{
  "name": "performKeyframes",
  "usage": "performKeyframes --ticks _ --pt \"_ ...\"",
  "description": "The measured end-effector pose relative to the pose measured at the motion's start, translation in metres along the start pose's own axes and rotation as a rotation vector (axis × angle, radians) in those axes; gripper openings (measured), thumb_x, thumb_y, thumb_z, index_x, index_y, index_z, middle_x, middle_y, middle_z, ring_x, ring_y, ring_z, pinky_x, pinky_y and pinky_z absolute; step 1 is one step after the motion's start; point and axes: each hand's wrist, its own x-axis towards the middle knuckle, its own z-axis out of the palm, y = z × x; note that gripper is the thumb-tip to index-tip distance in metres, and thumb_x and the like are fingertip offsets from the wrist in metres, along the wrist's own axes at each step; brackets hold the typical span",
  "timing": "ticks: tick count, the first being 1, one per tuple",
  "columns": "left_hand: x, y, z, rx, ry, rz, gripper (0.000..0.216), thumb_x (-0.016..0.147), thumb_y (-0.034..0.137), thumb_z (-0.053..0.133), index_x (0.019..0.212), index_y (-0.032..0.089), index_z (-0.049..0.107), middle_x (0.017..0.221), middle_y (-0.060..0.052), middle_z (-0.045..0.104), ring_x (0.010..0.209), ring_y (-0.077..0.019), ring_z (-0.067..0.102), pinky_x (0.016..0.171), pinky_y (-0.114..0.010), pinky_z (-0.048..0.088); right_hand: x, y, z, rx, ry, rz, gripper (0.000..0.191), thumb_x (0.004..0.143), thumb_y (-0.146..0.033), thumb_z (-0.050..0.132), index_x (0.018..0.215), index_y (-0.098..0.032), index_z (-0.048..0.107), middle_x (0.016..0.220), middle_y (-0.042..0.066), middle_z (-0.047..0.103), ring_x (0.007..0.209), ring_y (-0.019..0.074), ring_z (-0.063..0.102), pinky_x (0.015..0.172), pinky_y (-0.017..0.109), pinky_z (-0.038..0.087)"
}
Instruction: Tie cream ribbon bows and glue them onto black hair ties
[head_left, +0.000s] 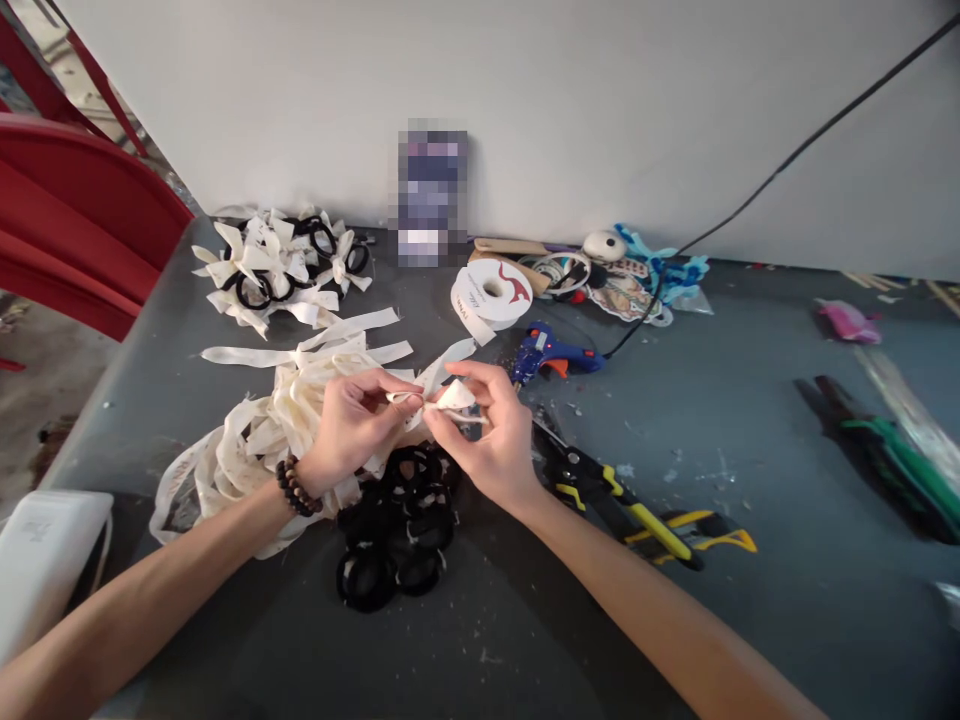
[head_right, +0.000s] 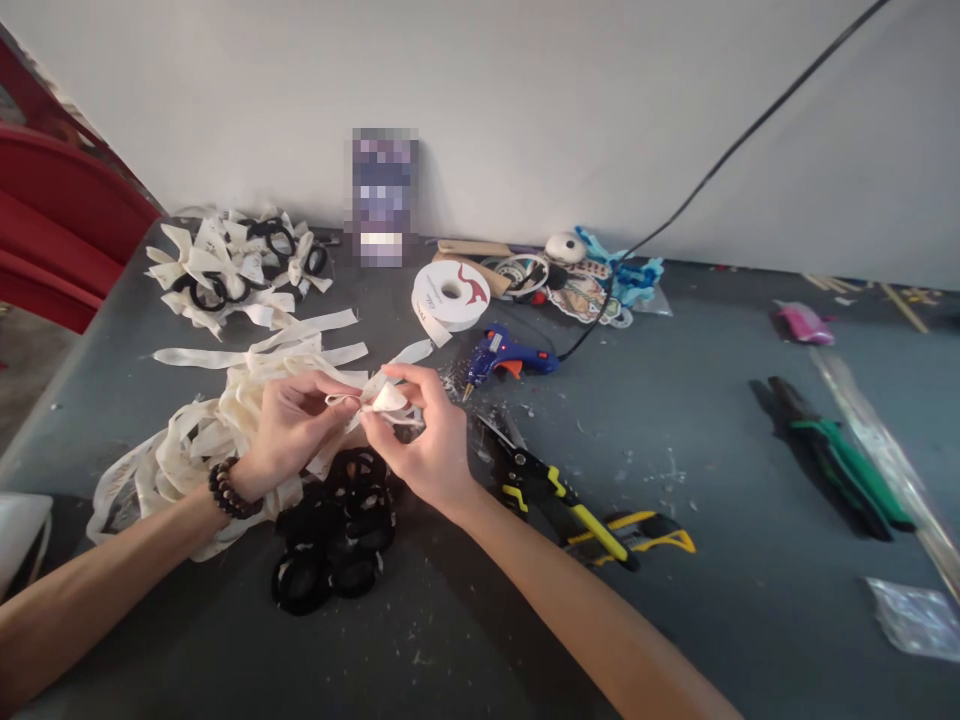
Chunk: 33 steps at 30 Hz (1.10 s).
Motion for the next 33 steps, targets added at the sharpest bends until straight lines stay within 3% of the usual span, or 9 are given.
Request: performKeyframes --ticks 5,12,16,20,24,29,33 --pt "0.000 0.006 0.001 0.051 -0.029 -0.005 0.015 0.084 0.032 0.085 0.089 0.018 0.084 0.084 -0.006 0.082 0.070 -0.0128 0.071 0.061 -0.021 0.056 0.002 0.001 -0.001 0.043 0.035 0.064 0.042 0.086 -0.032 0.080 0.124 -0.028 0.062 0.096 0.003 0.081 0.085 0.0226 0.079 0.080 0.039 0.063" --pt "-0.002 0.005 0.000 0.006 -0.044 -0.078 0.034 0.094 0.050 0.073 0.088 0.019 0.084 0.062 -0.001 0.070 0.053 -0.0086 0.056 0.045 -0.020 0.040 0.005 0.003 -0.001 0.061 0.039 0.107 0.045 0.085 -0.034 0.082 0.125 -0.028 0.061 0.091 0.001 0.081 0.079 0.0217 0.077 0.075 0.038 0.062" --pt "0.000 0.004 0.001 -0.059 -0.019 -0.133 0.033 0.092 0.051 0.075 0.088 0.019 0.082 0.069 -0.003 0.074 0.058 -0.0105 0.063 0.046 -0.019 0.044 0.006 0.001 -0.002 0.102 0.045 0.110 0.045 0.084 -0.036 0.082 0.125 -0.027 0.064 0.097 0.003 0.080 0.084 0.0225 0.076 0.075 0.038 0.062" --pt "0.001 0.005 0.003 -0.012 0.093 -0.096 0.030 0.093 0.047 0.075 0.089 0.018 0.082 0.078 -0.005 0.078 0.069 -0.0122 0.069 0.060 -0.020 0.054 0.011 0.004 -0.003 0.190 0.103 0.109 0.034 0.089 -0.038 0.077 0.119 -0.025 0.068 0.102 0.005 0.078 0.093 0.0224 0.075 0.080 0.038 0.060" --pt "-0.001 0.008 0.003 0.025 0.036 -0.100 0.033 0.095 0.047 0.071 0.093 0.016 0.081 0.080 -0.006 0.079 0.067 -0.0119 0.069 0.060 -0.020 0.055 0.013 0.007 -0.003 0.147 0.133 0.107 0.027 0.088 -0.038 0.078 0.110 -0.025 0.071 0.098 0.003 0.078 0.090 0.0202 0.074 0.080 0.036 0.059" --pt "-0.004 0.012 0.005 0.250 0.025 0.053 0.025 0.093 0.040 0.075 0.103 0.018 0.080 0.100 -0.008 0.082 0.082 -0.0167 0.076 0.068 -0.023 0.061 0.010 0.004 -0.004 0.021 0.079 0.096 0.024 0.088 -0.036 0.079 0.109 -0.025 0.073 0.094 0.003 0.080 0.085 0.0202 0.075 0.078 0.035 0.058" --pt "-0.007 0.012 0.006 0.428 0.018 0.266 0.016 0.090 0.035 0.080 0.098 0.021 0.082 0.098 -0.006 0.083 0.091 -0.0200 0.077 0.085 -0.033 0.065 0.006 0.000 -0.003 -0.036 0.055 0.059 0.025 0.088 -0.038 0.079 0.108 -0.026 0.072 0.098 0.005 0.081 0.089 0.0228 0.077 0.077 0.036 0.061"
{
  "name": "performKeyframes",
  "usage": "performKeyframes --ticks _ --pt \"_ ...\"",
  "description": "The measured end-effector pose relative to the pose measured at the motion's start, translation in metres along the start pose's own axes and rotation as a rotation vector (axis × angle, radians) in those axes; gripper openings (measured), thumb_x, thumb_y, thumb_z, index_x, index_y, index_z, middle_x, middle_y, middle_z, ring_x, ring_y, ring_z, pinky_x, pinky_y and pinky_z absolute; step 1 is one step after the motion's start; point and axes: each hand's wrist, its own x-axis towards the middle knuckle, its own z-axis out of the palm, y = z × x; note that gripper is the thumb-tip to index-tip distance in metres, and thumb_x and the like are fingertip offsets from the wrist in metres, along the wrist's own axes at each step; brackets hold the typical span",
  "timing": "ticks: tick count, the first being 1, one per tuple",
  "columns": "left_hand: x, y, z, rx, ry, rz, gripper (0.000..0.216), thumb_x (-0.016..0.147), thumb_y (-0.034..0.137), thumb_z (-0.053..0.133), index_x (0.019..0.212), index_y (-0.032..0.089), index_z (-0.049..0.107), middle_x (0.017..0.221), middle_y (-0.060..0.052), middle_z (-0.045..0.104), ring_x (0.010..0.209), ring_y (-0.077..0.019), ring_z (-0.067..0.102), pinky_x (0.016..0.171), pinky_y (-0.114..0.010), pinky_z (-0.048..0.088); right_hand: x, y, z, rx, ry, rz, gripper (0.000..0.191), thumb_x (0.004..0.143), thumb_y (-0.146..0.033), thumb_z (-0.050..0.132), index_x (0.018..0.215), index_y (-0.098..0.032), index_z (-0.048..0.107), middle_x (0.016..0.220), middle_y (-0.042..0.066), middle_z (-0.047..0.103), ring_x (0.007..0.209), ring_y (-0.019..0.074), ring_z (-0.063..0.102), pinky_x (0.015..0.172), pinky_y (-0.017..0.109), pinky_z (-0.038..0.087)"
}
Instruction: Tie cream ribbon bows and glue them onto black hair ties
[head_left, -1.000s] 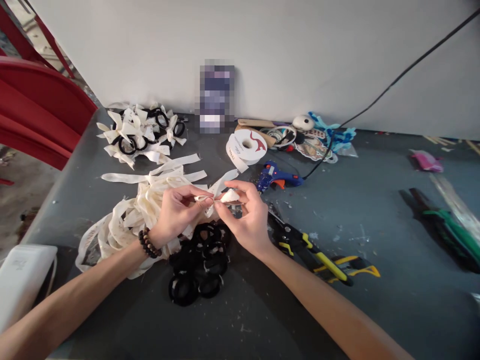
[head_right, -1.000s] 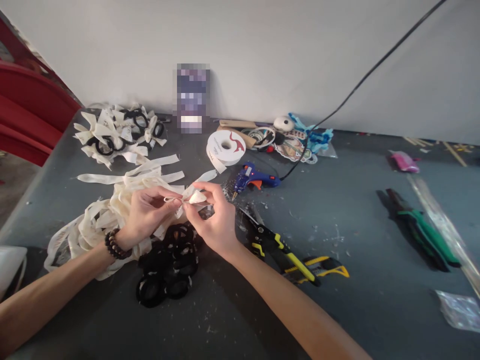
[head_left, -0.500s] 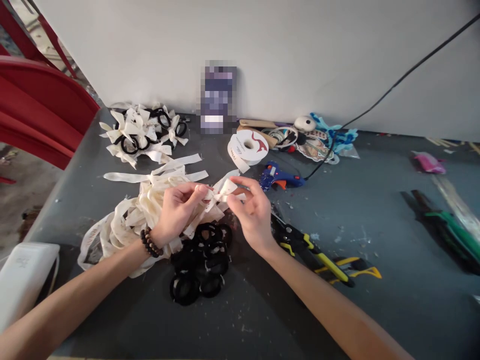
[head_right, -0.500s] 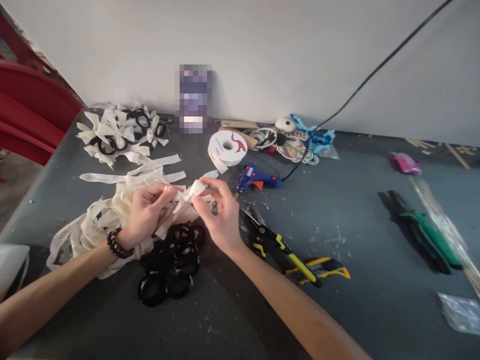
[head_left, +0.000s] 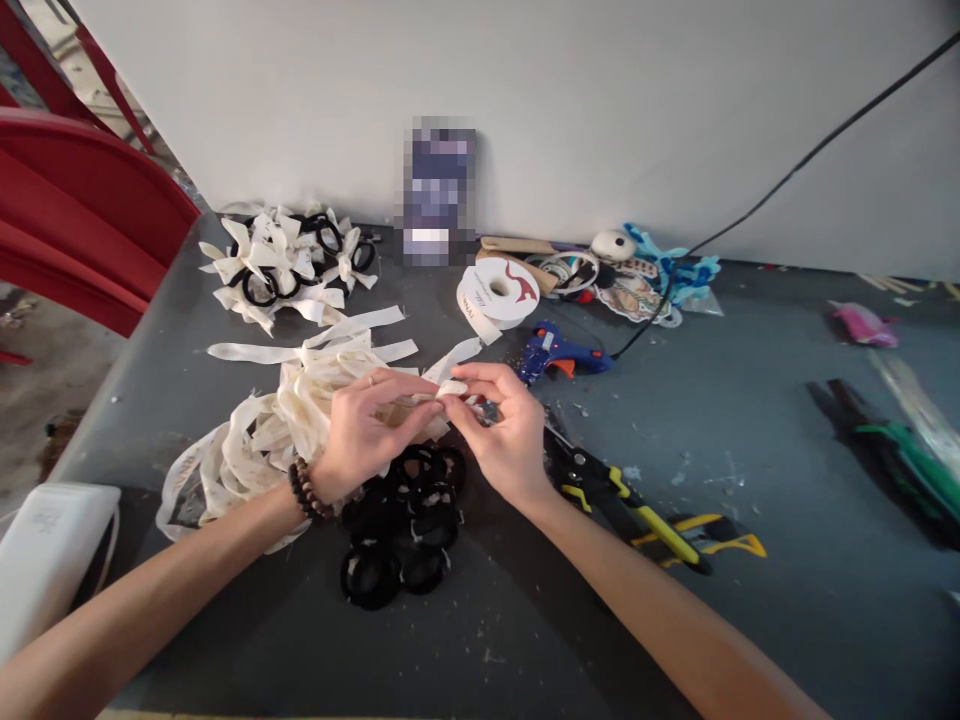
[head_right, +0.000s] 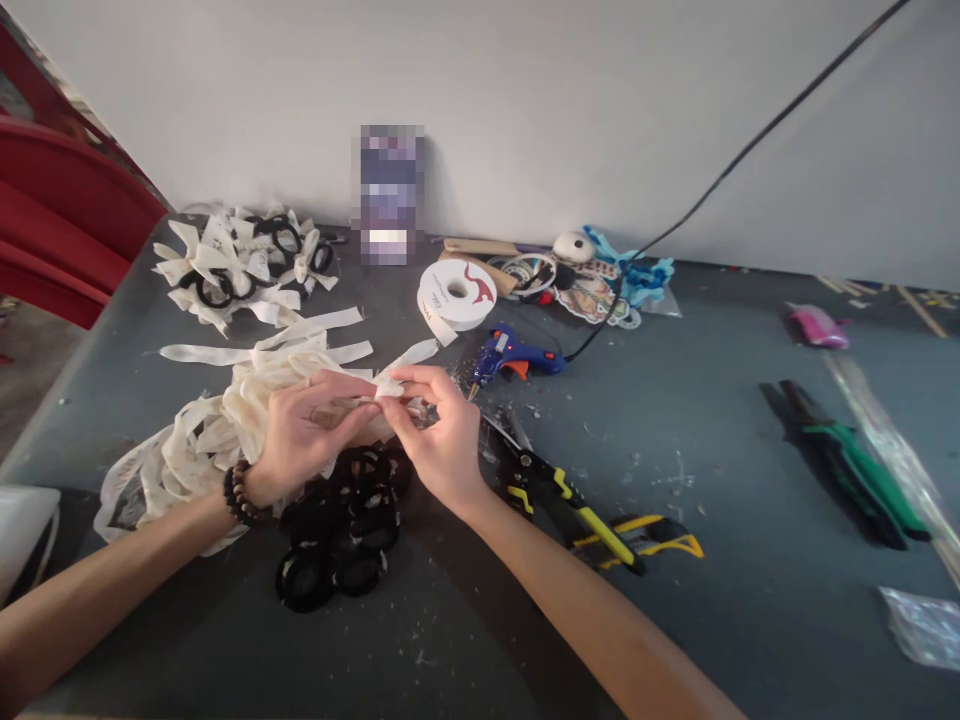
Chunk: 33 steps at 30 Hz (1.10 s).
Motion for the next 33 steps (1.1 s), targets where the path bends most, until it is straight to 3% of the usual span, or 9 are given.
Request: performKeyframes --ticks 3,10,19,24,28,33 --pt "-0.0005 -0.0015 0.0001 -0.003 -0.007 0.060 0.013 0.091 0.033 0.079 0.098 0.022 0.082 0.097 -0.005 0.083 0.091 -0.0198 0.077 0.090 -0.035 0.064 -0.0010 -0.0012 -0.0001 -0.027 0.016 -0.004 0.026 0.086 -0.038 0.081 0.107 -0.025 0.071 0.093 0.004 0.081 0.086 0.0227 0.078 0.076 0.035 0.062" --pt "0.0002 -0.0055 0.0005 -0.050 -0.003 0.014 0.013 0.094 0.033 0.077 0.096 0.021 0.082 0.093 -0.005 0.083 0.086 -0.0186 0.078 0.082 -0.032 0.064 -0.0008 -0.0012 -0.0004 -0.046 -0.011 -0.063 0.022 0.090 -0.034 0.077 0.110 -0.026 0.070 0.102 0.004 0.082 0.092 0.0224 0.079 0.077 0.034 0.063" --pt "-0.0001 -0.0055 0.0002 -0.005 -0.018 0.023 0.009 0.094 0.028 0.075 0.096 0.022 0.082 0.094 -0.004 0.083 0.088 -0.0184 0.077 0.083 -0.031 0.064 -0.0011 0.0003 0.0003 -0.098 0.038 -0.041 0.025 0.087 -0.035 0.079 0.109 -0.026 0.069 0.093 0.004 0.081 0.086 0.0231 0.077 0.082 0.039 0.061" --pt "0.0003 -0.0061 0.0002 -0.061 -0.042 -0.016 0.010 0.095 0.029 0.074 0.097 0.021 0.081 0.094 -0.005 0.083 0.086 -0.0177 0.078 0.082 -0.030 0.064 -0.0005 0.0039 -0.0005 -0.077 0.011 -0.057 0.024 0.091 -0.037 0.076 0.111 -0.027 0.068 0.105 0.006 0.081 0.095 0.0244 0.077 0.086 0.041 0.060" --pt "0.0007 -0.0045 0.0010 -0.051 -0.022 -0.041 0.011 0.093 0.031 0.077 0.095 0.021 0.081 0.094 -0.006 0.083 0.085 -0.0184 0.078 0.079 -0.030 0.065 -0.0006 0.0044 -0.0017 -0.161 -0.007 -0.116 0.022 0.094 -0.038 0.073 0.113 -0.029 0.067 0.103 0.005 0.082 0.101 0.0272 0.076 0.098 0.048 0.053" --pt "0.0013 -0.0020 0.0005 -0.041 -0.023 -0.014 0.011 0.092 0.031 0.079 0.095 0.021 0.082 0.094 -0.005 0.083 0.085 -0.0177 0.077 0.079 -0.029 0.064 0.0003 0.0013 -0.0032 -0.329 0.009 -0.212 0.020 0.095 -0.036 0.072 0.113 -0.029 0.065 0.095 0.001 0.084 0.099 0.0287 0.078 0.099 0.051 0.041"
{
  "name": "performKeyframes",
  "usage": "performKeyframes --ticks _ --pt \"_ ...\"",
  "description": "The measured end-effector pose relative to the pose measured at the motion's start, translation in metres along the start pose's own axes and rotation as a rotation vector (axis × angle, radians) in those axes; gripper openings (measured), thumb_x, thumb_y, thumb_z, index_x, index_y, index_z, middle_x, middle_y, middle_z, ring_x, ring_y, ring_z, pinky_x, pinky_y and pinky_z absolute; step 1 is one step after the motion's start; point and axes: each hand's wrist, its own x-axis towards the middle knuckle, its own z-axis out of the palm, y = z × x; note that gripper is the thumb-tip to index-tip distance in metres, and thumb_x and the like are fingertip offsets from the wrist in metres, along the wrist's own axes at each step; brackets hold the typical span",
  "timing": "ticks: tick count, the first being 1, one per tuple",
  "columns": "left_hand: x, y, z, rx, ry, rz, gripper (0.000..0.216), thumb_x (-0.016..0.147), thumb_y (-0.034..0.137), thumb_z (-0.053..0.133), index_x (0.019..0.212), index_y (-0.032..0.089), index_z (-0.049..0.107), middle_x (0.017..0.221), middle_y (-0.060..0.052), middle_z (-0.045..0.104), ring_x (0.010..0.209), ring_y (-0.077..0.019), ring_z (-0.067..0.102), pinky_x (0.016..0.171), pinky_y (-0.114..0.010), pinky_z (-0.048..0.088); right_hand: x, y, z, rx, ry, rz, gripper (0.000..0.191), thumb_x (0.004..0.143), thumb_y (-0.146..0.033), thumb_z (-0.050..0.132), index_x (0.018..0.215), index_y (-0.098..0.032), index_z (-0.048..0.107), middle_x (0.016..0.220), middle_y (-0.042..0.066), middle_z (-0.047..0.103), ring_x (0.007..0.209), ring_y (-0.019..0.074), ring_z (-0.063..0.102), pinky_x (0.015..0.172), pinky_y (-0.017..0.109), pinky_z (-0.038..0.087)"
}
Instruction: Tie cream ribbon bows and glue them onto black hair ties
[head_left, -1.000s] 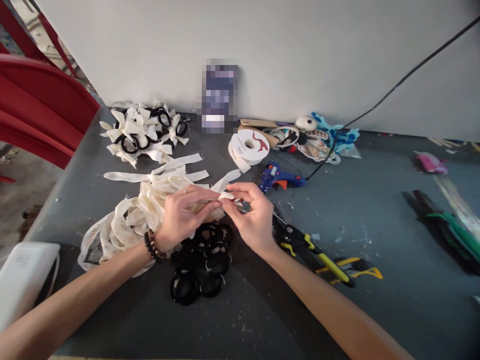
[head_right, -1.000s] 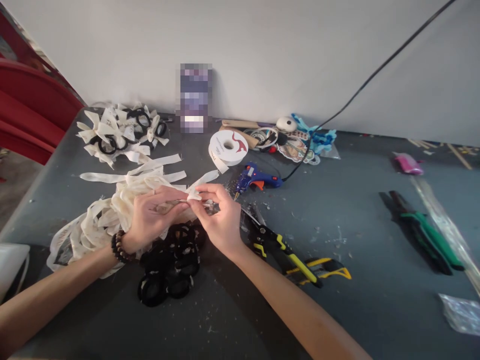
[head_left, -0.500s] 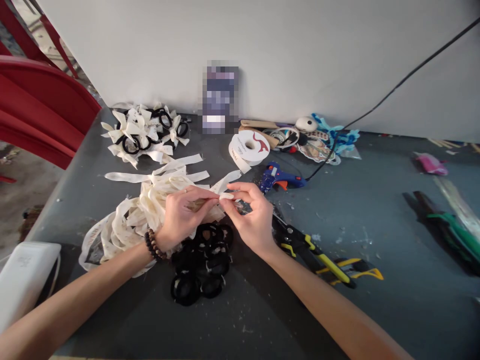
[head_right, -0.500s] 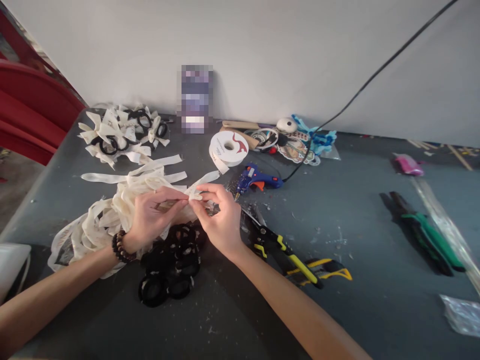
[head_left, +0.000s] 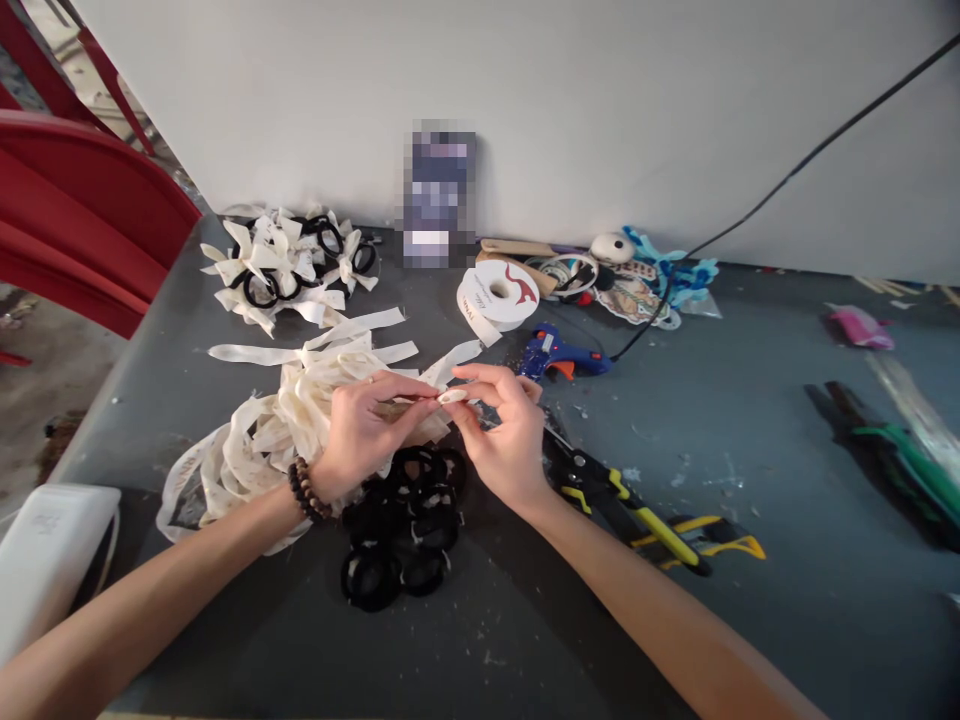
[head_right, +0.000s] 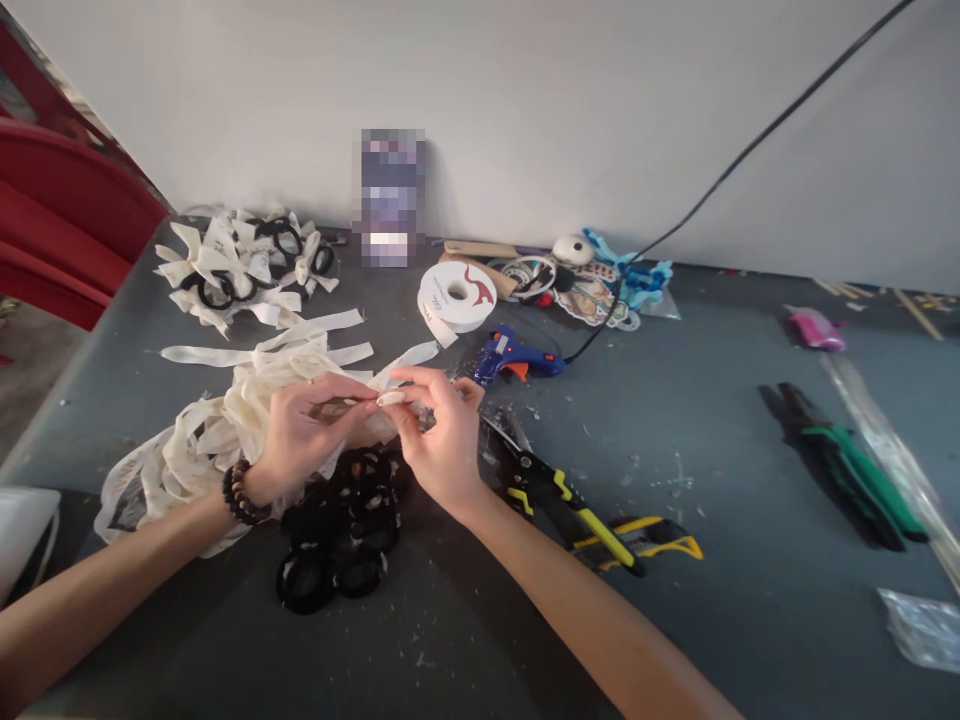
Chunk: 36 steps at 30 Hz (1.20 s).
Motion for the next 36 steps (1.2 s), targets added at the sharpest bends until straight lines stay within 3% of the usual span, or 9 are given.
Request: performKeyframes --ticks 7,13,17,21,25,31,36 --pt "-0.0007 0.0007 -0.0009 -0.036 -0.020 0.015 0.011 0.092 0.032 0.079 0.094 0.022 0.082 0.093 -0.006 0.082 0.087 -0.0185 0.077 0.079 -0.030 0.063 0.0003 -0.0030 -0.0006 -0.017 0.013 0.034 0.024 0.093 -0.037 0.073 0.112 -0.028 0.064 0.088 -0.001 0.084 0.096 0.0295 0.080 0.100 0.051 0.036" --pt "0.0029 -0.0043 -0.0007 -0.163 -0.069 -0.029 0.013 0.089 0.034 0.082 0.089 0.021 0.081 0.091 -0.007 0.081 0.085 -0.0190 0.075 0.079 -0.031 0.064 0.0005 0.0015 0.0004 0.076 -0.021 0.058 0.024 0.093 -0.041 0.074 0.112 -0.029 0.065 0.090 0.001 0.084 0.096 0.0294 0.079 0.102 0.053 0.041" --pt "0.0052 -0.0074 -0.0015 -0.295 -0.126 -0.087 0.013 0.088 0.033 0.082 0.088 0.020 0.080 0.090 -0.007 0.080 0.084 -0.0186 0.074 0.076 -0.030 0.062 0.0040 0.0046 0.0018 0.322 -0.079 0.181 0.033 0.088 -0.047 0.080 0.112 -0.028 0.067 0.089 0.003 0.082 0.086 0.0255 0.077 0.080 0.042 0.054" --pt "0.0029 -0.0062 -0.0009 -0.231 -0.085 -0.151 0.016 0.091 0.034 0.078 0.092 0.017 0.079 0.089 -0.007 0.079 0.075 -0.0148 0.070 0.064 -0.025 0.056 0.0071 0.0023 0.0022 0.452 -0.082 0.294 0.041 0.081 -0.046 0.085 0.111 -0.026 0.066 0.086 0.001 0.080 0.077 0.0222 0.077 0.067 0.035 0.057" --pt "-0.0010 -0.0048 0.0010 -0.116 -0.044 -0.153 0.018 0.095 0.033 0.073 0.097 0.016 0.077 0.081 -0.005 0.077 0.062 -0.0105 0.062 0.053 -0.022 0.048 0.0065 0.0010 0.0024 0.448 -0.062 0.314 0.042 0.079 -0.042 0.087 0.111 -0.025 0.067 0.086 0.002 0.081 0.080 0.0223 0.078 0.074 0.037 0.060" --pt "-0.0032 -0.0051 0.0016 -0.046 0.015 -0.088 0.020 0.095 0.027 0.072 0.113 0.017 0.071 0.091 -0.004 0.078 0.070 -0.0106 0.067 0.057 -0.021 0.050 0.0050 0.0031 0.0034 0.434 -0.054 0.302 0.042 0.080 -0.040 0.088 0.113 -0.025 0.068 0.092 0.003 0.081 0.087 0.0237 0.079 0.080 0.038 0.061" --pt "-0.0028 -0.0061 0.0017 -0.027 0.049 0.027 0.009 0.097 0.023 0.069 0.096 0.017 0.075 0.089 -0.004 0.078 0.071 -0.0108 0.069 0.065 -0.023 0.057 0.0050 0.0040 0.0034 0.433 -0.056 0.247 0.037 0.084 -0.041 0.084 0.113 -0.025 0.068 0.101 0.005 0.081 0.093 0.0242 0.079 0.087 0.040 0.061"
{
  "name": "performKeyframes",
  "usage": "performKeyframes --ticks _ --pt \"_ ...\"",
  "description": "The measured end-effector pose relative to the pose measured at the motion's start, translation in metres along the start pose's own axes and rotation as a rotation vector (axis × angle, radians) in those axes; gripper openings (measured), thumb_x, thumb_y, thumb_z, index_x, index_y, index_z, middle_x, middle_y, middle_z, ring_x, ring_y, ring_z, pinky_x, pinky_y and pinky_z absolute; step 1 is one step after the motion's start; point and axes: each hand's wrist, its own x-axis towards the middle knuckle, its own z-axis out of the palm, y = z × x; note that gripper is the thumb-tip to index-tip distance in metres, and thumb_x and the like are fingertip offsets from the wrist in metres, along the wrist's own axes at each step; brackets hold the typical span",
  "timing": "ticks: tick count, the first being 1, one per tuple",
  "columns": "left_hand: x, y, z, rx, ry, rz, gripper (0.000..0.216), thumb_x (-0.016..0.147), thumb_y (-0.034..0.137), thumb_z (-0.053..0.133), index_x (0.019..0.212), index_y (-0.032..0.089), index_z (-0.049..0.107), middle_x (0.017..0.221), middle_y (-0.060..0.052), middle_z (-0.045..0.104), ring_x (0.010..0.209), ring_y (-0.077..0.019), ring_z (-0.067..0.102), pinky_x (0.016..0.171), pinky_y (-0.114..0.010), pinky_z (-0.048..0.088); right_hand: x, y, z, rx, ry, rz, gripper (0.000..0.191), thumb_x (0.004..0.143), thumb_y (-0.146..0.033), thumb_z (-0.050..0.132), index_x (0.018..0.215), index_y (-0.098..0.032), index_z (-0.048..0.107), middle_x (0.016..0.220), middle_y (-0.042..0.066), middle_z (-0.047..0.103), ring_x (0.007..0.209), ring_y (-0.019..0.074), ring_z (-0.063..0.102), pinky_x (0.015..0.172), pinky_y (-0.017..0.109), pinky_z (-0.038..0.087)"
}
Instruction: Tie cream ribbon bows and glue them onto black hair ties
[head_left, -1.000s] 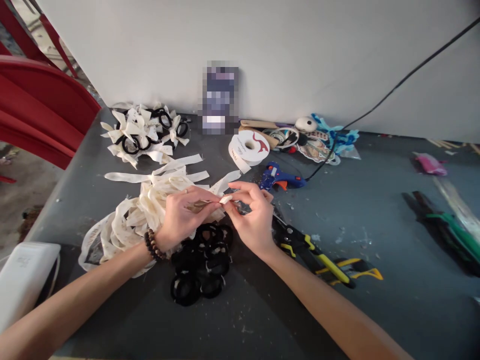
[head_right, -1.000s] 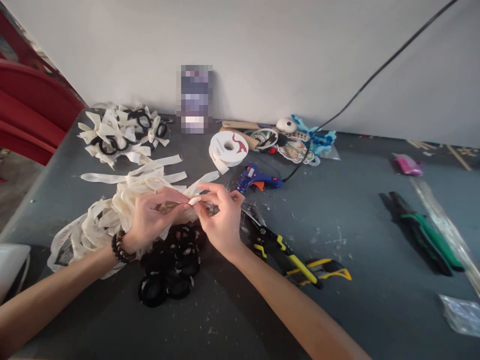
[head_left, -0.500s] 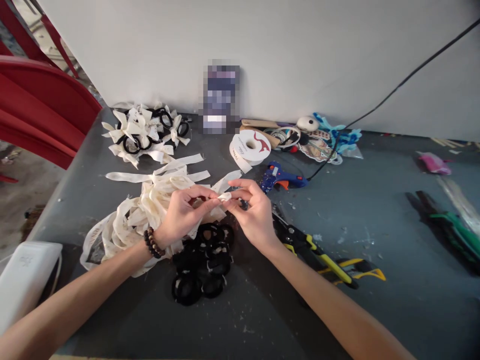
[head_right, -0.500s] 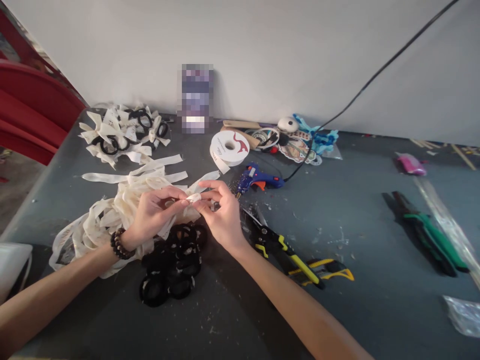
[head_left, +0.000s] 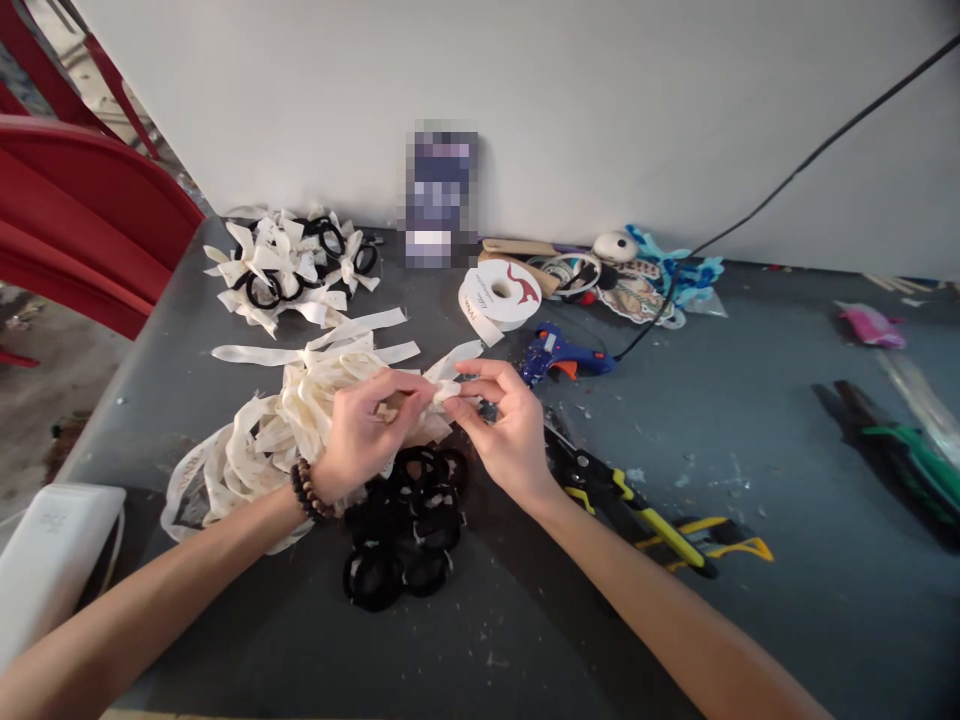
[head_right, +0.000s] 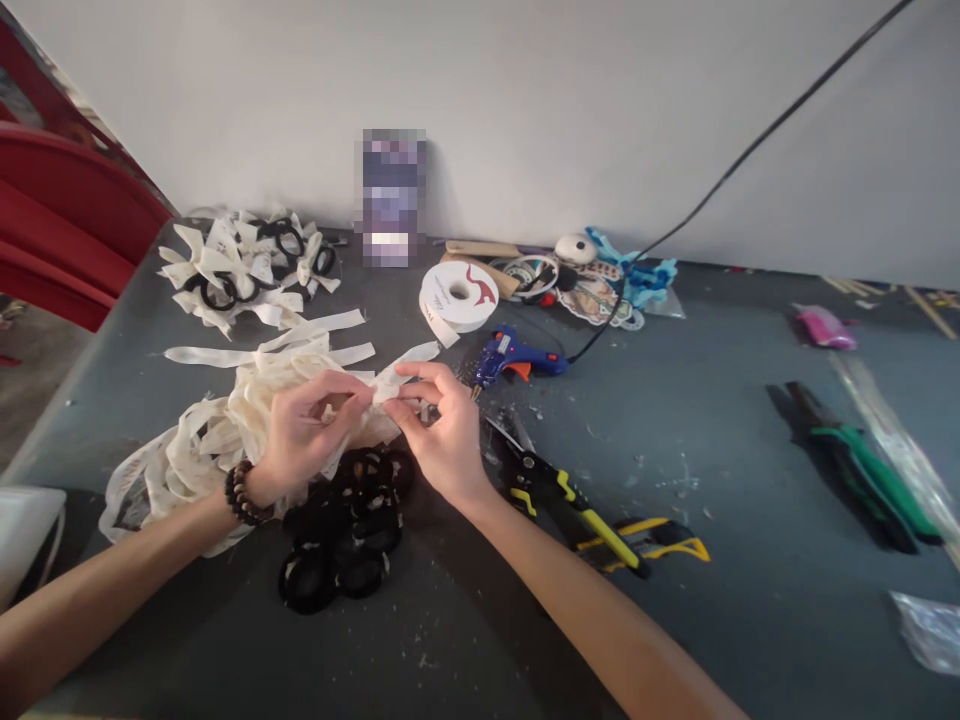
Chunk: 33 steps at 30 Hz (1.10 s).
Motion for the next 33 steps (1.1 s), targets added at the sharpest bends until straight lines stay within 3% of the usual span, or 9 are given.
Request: performKeyframes --ticks 8,16,20,26,30,33 --pt "0.002 -0.005 0.000 0.020 -0.043 0.092 0.013 0.098 0.019 0.069 0.102 0.022 0.081 0.094 -0.005 0.082 0.089 -0.0179 0.075 0.080 -0.032 0.062 -0.001 0.002 0.000 -0.050 0.032 -0.041 0.034 0.085 -0.036 0.084 0.113 -0.026 0.068 0.103 0.005 0.080 0.095 0.0254 0.078 0.090 0.044 0.060" --pt "0.003 -0.008 0.000 -0.056 -0.076 0.043 0.008 0.095 0.015 0.070 0.090 0.019 0.076 0.089 -0.005 0.078 0.083 -0.0162 0.072 0.070 -0.028 0.058 -0.005 0.004 0.000 -0.212 0.050 -0.113 0.031 0.086 -0.031 0.080 0.115 -0.028 0.068 0.096 0.004 0.080 0.094 0.0272 0.075 0.093 0.051 0.056" --pt "0.003 -0.005 0.001 -0.003 -0.079 0.086 0.007 0.094 0.018 0.073 0.089 0.021 0.076 0.088 -0.004 0.078 0.085 -0.0166 0.073 0.077 -0.030 0.059 -0.005 0.005 -0.001 -0.227 0.056 -0.139 0.029 0.088 -0.033 0.078 0.115 -0.027 0.068 0.106 0.007 0.079 0.099 0.0278 0.074 0.092 0.050 0.057" --pt "0.002 0.001 0.000 0.053 -0.079 0.157 0.004 0.090 0.021 0.078 0.088 0.020 0.075 0.088 -0.004 0.076 0.086 -0.0168 0.073 0.082 -0.031 0.059 -0.005 0.006 -0.002 -0.208 0.024 -0.150 0.032 0.091 -0.035 0.076 0.120 -0.028 0.065 0.101 0.006 0.078 0.093 0.0262 0.073 0.089 0.048 0.057" --pt "0.001 0.004 -0.003 -0.006 -0.118 0.027 0.005 0.091 0.023 0.075 0.090 0.019 0.073 0.088 -0.003 0.076 0.080 -0.0146 0.070 0.076 -0.028 0.056 -0.004 0.006 0.000 -0.107 0.012 -0.114 0.038 0.090 -0.041 0.078 0.122 -0.027 0.062 0.095 0.004 0.076 0.091 0.0245 0.073 0.086 0.044 0.057" --pt "0.000 0.001 -0.002 -0.123 -0.110 -0.087 0.009 0.092 0.025 0.074 0.088 0.018 0.072 0.087 -0.004 0.074 0.076 -0.0136 0.068 0.068 -0.026 0.054 -0.004 0.006 0.001 -0.081 0.001 -0.119 0.036 0.091 -0.041 0.077 0.121 -0.027 0.062 0.101 0.005 0.075 0.092 0.0233 0.073 0.085 0.042 0.057"
